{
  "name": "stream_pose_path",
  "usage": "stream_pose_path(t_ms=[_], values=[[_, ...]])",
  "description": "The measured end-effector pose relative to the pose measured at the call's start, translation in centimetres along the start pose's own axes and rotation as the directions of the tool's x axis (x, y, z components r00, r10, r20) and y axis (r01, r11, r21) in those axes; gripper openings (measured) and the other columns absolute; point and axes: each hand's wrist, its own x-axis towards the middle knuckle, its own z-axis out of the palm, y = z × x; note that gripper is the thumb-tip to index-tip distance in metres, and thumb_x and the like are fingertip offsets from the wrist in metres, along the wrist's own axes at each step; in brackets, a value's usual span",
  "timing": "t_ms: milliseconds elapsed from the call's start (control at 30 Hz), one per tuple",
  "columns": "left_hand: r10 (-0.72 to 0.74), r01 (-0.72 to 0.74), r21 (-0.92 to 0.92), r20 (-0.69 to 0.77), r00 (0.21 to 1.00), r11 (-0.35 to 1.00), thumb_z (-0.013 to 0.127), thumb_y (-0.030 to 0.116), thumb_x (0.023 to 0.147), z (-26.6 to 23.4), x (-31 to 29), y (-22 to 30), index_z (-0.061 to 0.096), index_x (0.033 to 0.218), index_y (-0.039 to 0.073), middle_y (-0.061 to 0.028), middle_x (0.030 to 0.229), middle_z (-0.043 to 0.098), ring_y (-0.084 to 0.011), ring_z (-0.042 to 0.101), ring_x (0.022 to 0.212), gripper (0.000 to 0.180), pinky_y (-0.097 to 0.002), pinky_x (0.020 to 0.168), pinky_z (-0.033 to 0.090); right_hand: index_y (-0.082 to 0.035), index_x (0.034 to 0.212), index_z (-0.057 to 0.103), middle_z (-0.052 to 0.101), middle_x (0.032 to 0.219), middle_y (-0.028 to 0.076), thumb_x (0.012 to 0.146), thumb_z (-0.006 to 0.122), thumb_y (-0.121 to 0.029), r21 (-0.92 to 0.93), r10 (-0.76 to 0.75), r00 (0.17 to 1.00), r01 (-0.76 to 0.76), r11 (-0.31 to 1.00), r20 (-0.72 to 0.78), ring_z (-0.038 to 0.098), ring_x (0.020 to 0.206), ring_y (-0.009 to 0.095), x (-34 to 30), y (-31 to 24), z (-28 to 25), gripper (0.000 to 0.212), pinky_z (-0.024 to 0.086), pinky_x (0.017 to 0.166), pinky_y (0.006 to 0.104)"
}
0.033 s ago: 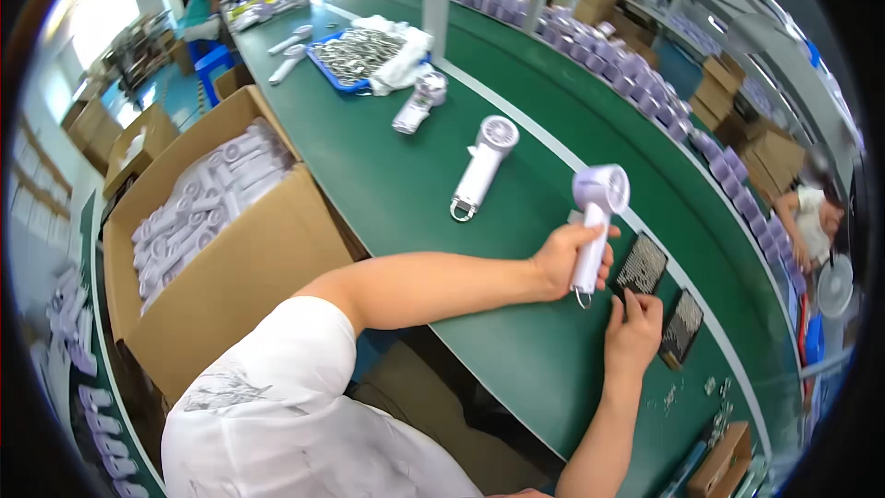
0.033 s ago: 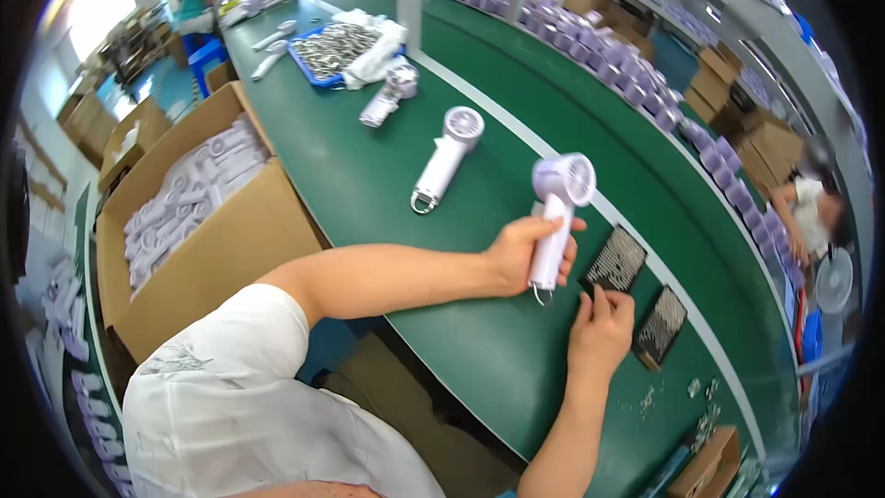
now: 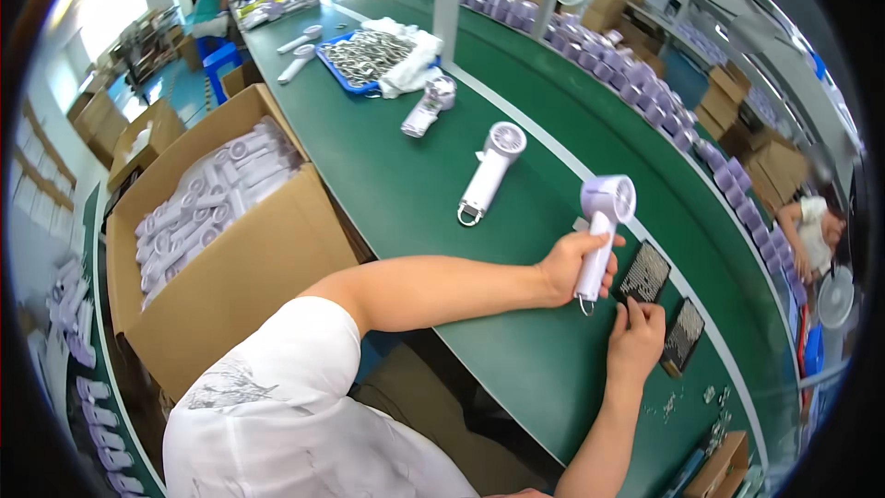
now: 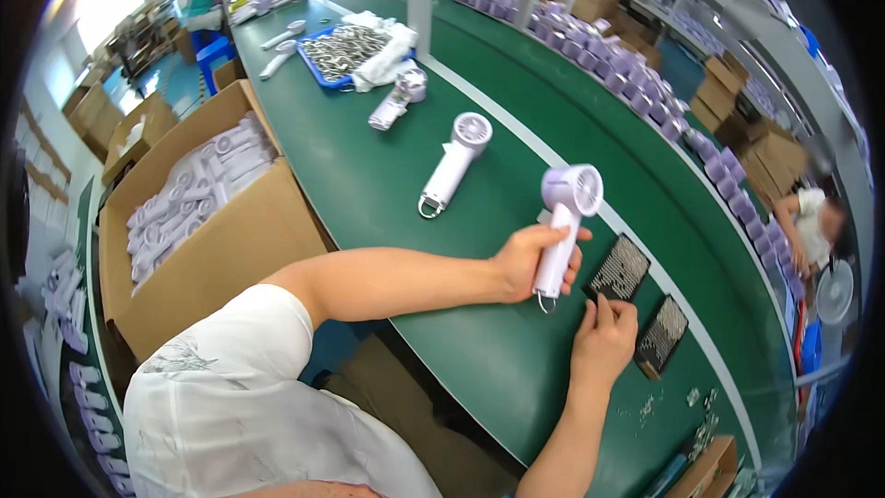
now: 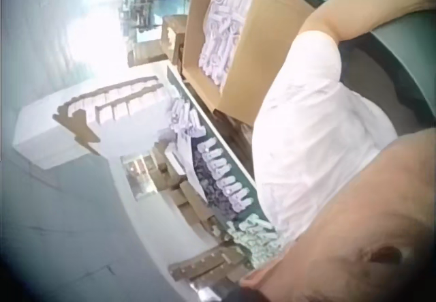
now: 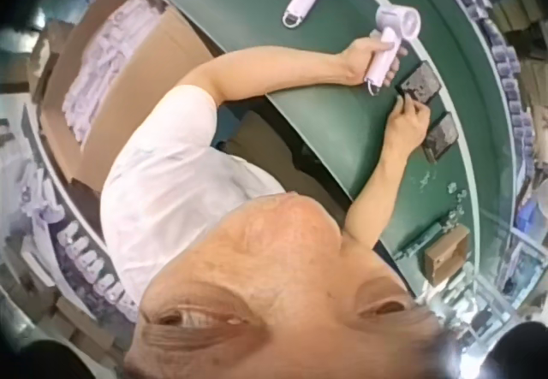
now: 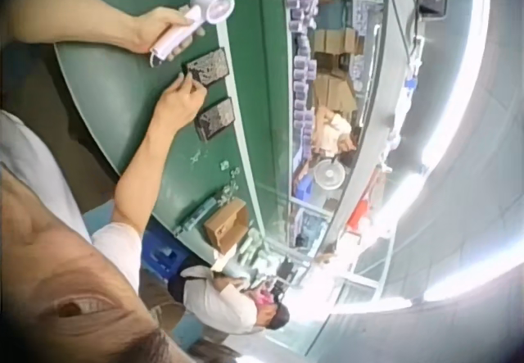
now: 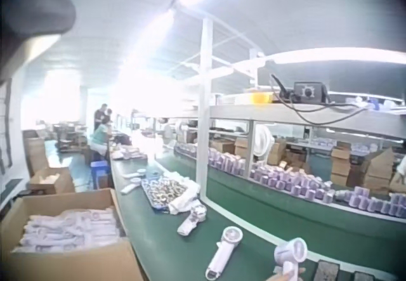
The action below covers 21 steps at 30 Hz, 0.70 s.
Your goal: Assembling portable handheld fans on a factory production line.
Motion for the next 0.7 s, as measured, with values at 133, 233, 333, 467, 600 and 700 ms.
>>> stream_pose_path(t_ms=[133, 233, 333, 467, 600, 700], values=[[-0.02, 0.023, 0.053, -0.041, 0.999, 0.998, 0.051, 0.042, 0.099, -0.3, -1.0, 1.1, 0.053, 0.122, 0.006, -0.0067, 0.079, 0.061, -0.0177, 0.061, 0.063, 0.043, -0.0338, 0.057, 0.054, -0.003, 0.096, 0.075, 0.06, 0.087, 0.009, 0.085, 0.074, -0.014, -0.045, -0.023, 1.0, 0.023, 0.999, 0.004, 0.061, 0.078, 0.028, 0.4, -1.3, 0.6, 0.015, 0.051, 0.068, 0.0397], [-0.026, 0.03, 0.064, -0.063, 0.998, 0.998, 0.051, 0.048, 0.097, -0.1, -1.3, 1.3, 0.053, 0.12, 0.007, -0.0055, 0.075, 0.06, -0.0162, 0.06, 0.06, 0.047, -0.0327, 0.053, 0.053, -0.004, 0.095, 0.075, 0.058, 0.083, 0.009, 0.087, 0.073, -0.016, -0.057, -0.023, 1.0, 0.021, 0.998, -0.021, 0.061, 0.076, 0.028, 0.5, -1.1, 1.0, 0.015, 0.051, 0.067, 0.0404], [-0.072, 0.075, 0.099, -0.035, 0.997, 0.992, 0.045, 0.054, 0.1, 0.1, -1.2, 1.2, 0.052, 0.122, 0.004, -0.0064, 0.074, 0.06, -0.0163, 0.06, 0.059, 0.055, -0.0321, 0.052, 0.053, -0.004, 0.096, 0.075, 0.057, 0.081, 0.01, 0.088, 0.072, -0.016, -0.072, 0.025, 1.0, -0.023, 0.997, 0.014, 0.061, 0.074, 0.028, 0.6, -0.5, 1.2, 0.015, 0.051, 0.065, 0.041], [-0.096, 0.098, 0.127, -0.025, 0.995, 0.987, 0.042, 0.058, 0.1, 0.4, -1.1, 1.1, 0.051, 0.12, 0.005, -0.0069, 0.073, 0.061, -0.0162, 0.06, 0.058, 0.058, -0.0312, 0.05, 0.052, -0.004, 0.095, 0.076, 0.057, 0.081, 0.011, 0.088, 0.071, -0.016, -0.13, 0.036, 0.998, -0.028, 0.991, 0.054, 0.061, 0.073, 0.029, 0.8, -0.3, 0.6, 0.015, 0.05, 0.064, 0.0414], [-0.101, 0.106, 0.168, -0.039, 0.994, 0.98, 0.037, 0.063, 0.101, 0.6, -1.0, 1.2, 0.05, 0.116, 0.005, -0.0067, 0.074, 0.061, -0.0164, 0.06, 0.057, 0.062, -0.0315, 0.05, 0.053, -0.002, 0.092, 0.076, 0.058, 0.08, 0.012, 0.086, 0.072, -0.015, -0.158, 0.089, 0.994, -0.077, 0.984, 0.07, 0.061, 0.071, 0.03, 0.6, 0.6, 0.0, 0.015, 0.05, 0.064, 0.0417], [-0.096, 0.105, 0.195, -0.057, 0.994, 0.975, 0.035, 0.062, 0.102, 0.7, -1.1, 1.3, 0.05, 0.117, 0.004, -0.0065, 0.074, 0.061, -0.0161, 0.06, 0.057, 0.062, -0.0314, 0.05, 0.053, 0.0, 0.09, 0.076, 0.06, 0.081, 0.013, 0.086, 0.073, -0.015, -0.141, 0.119, 0.989, -0.106, 0.984, 0.086, 0.062, 0.071, 0.032, 0.5, 1.3, -0.5, 0.015, 0.05, 0.065, 0.0424]])
